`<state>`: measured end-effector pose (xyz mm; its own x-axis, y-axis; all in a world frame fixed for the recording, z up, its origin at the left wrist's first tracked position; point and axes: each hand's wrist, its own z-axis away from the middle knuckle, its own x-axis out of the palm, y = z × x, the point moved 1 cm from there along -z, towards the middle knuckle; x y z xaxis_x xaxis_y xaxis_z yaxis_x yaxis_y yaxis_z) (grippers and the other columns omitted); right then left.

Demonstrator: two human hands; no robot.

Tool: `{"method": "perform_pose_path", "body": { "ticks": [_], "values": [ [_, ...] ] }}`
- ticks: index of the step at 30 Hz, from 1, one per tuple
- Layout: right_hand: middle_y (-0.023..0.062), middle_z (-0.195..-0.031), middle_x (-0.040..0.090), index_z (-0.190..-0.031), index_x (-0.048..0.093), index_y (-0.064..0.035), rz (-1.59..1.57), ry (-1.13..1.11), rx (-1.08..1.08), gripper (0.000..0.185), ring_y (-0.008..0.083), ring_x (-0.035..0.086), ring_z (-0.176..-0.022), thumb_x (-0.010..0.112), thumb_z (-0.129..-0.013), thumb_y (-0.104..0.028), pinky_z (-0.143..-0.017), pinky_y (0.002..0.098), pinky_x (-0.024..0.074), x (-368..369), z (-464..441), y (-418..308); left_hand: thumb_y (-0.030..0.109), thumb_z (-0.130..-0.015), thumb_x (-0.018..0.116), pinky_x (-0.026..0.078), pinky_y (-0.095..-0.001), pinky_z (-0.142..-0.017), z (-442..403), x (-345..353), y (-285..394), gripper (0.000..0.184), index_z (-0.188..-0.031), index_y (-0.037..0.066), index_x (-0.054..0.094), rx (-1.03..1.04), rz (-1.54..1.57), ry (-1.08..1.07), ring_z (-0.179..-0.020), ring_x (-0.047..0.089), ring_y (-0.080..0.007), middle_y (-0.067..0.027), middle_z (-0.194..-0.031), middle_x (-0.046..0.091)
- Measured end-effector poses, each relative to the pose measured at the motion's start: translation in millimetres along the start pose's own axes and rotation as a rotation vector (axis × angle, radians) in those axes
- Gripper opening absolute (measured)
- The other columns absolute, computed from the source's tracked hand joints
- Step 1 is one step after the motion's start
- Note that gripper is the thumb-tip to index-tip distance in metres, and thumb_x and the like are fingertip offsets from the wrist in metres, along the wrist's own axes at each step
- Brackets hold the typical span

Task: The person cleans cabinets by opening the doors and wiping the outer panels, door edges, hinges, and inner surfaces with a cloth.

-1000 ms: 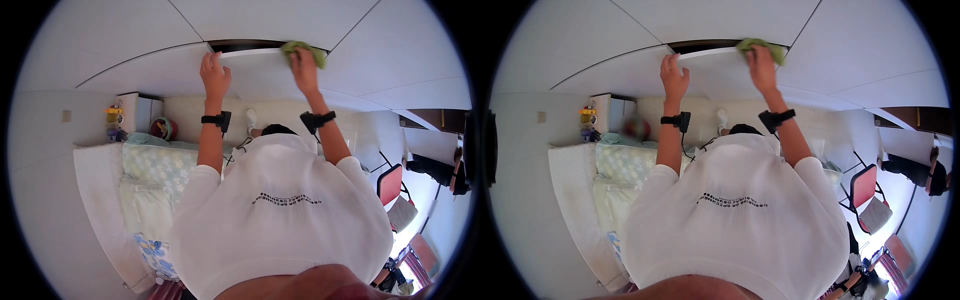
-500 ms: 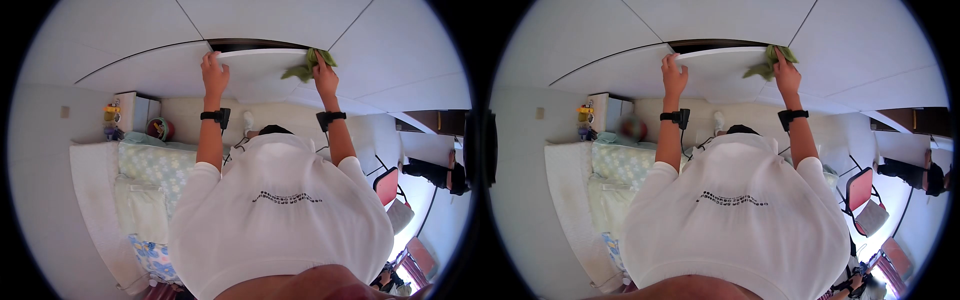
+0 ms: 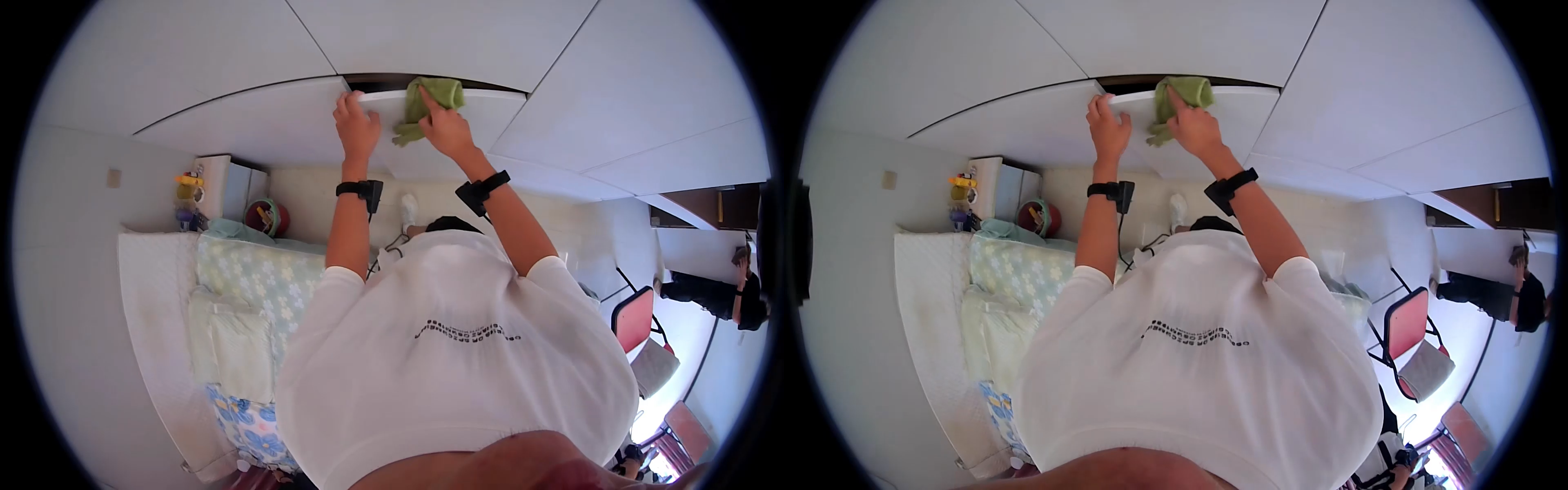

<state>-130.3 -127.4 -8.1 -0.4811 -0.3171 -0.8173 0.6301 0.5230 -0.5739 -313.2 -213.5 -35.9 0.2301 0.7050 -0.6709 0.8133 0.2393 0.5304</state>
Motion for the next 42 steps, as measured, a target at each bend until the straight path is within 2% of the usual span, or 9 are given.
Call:
{"method": "perform_pose_path", "body": {
  "ticks": [7,12,18,27,33,35,36,38,42],
  "values": [
    [0.0185,-0.08,0.068,-0.146,0.04,-0.0355,0.049,0.004,-0.003,0.066,0.0415,0.066,-0.078,0.055,-0.083,-0.024,-0.076,0.0508,0.0545,-32,6,26,0.006,-0.077,0.063,0.047,-0.0485,-0.09,-2,-10,1,0.049,-0.123,0.01,0.05,0.009,-0.055,-0.077,-0.113,0.049,-0.0408,-0.0146,-0.131,0.046],
    [0.0168,-0.081,0.069,-0.142,0.045,-0.0393,0.084,0.198,0.21,0.062,0.0403,0.067,-0.077,0.055,-0.082,-0.027,-0.075,0.0511,0.0548,-67,24,94,0.005,-0.077,0.063,0.048,-0.0486,-0.09,0,-9,4,0.049,-0.124,0.011,0.049,-0.003,-0.037,-0.054,-0.113,0.049,-0.0408,-0.0142,-0.131,0.045],
    [0.0203,-0.088,0.069,-0.14,0.049,-0.037,0.163,0.206,0.242,0.059,0.0428,0.066,-0.081,0.055,-0.082,-0.029,-0.076,0.0523,0.0539,-88,30,125,0.008,-0.079,0.063,0.045,-0.0486,-0.095,5,-13,2,0.051,-0.128,0.011,0.047,-0.02,-0.011,-0.071,-0.115,0.046,-0.0415,-0.0147,-0.132,0.043],
    [0.0213,-0.087,0.069,-0.143,0.043,-0.0325,0.088,0.223,0.312,0.064,0.0446,0.066,-0.081,0.055,-0.081,-0.028,-0.076,0.054,0.0534,-65,33,87,0.01,-0.079,0.064,0.043,-0.0481,-0.097,17,-21,24,0.05,-0.126,0.009,0.047,-0.128,0.02,-0.099,-0.117,0.046,-0.042,-0.0172,-0.13,0.044],
    [0.0185,-0.078,0.068,-0.142,0.044,-0.0347,-0.015,0.117,0.143,0.061,0.0404,0.067,-0.079,0.056,-0.083,-0.028,-0.073,0.0531,0.0542,-63,38,89,0.011,-0.08,0.063,0.047,-0.05,-0.091,49,-49,40,0.046,-0.124,0.009,0.049,-0.242,-0.103,-0.147,-0.112,0.05,-0.0424,-0.0156,-0.129,0.045],
    [0.0167,-0.078,0.068,-0.141,0.045,-0.0386,0.164,0.126,0.113,0.058,0.039,0.067,-0.077,0.056,-0.084,-0.029,-0.071,0.0525,0.0545,-76,37,109,0.012,-0.08,0.064,0.047,-0.0492,-0.09,63,-60,39,0.045,-0.122,0.009,0.051,-0.164,-0.088,-0.152,-0.108,0.053,-0.0409,-0.0161,-0.126,0.048],
    [0.0148,-0.078,0.069,-0.14,0.045,-0.0417,0.14,0.164,0.129,0.057,0.0388,0.067,-0.076,0.056,-0.085,-0.029,-0.07,0.0524,0.0545,-82,36,119,0.012,-0.08,0.064,0.047,-0.0492,-0.09,70,-66,41,0.045,-0.122,0.009,0.051,-0.184,-0.103,-0.154,-0.108,0.053,-0.0409,-0.0161,-0.126,0.048],
    [0.0156,-0.084,0.07,-0.133,0.055,-0.0386,0.199,0.207,0.198,0.047,0.0393,0.067,-0.079,0.053,-0.087,-0.031,-0.072,0.0526,0.0542,-96,29,136,0.013,-0.08,0.065,0.048,-0.0485,-0.088,76,-74,47,0.04,-0.118,0.008,0.054,-0.12,-0.027,-0.135,-0.105,0.054,-0.0401,-0.017,-0.119,0.05],
    [0.0169,-0.086,0.07,-0.131,0.058,-0.0347,0.137,0.226,0.264,0.045,0.0405,0.067,-0.082,0.052,-0.087,-0.029,-0.075,0.0525,0.0535,-89,25,132,0.015,-0.083,0.066,0.049,-0.0464,-0.083,78,-88,63,0.034,-0.114,0.008,0.054,-0.169,-0.071,-0.182,-0.098,0.059,-0.038,-0.016,-0.113,0.052]
  ]
}}
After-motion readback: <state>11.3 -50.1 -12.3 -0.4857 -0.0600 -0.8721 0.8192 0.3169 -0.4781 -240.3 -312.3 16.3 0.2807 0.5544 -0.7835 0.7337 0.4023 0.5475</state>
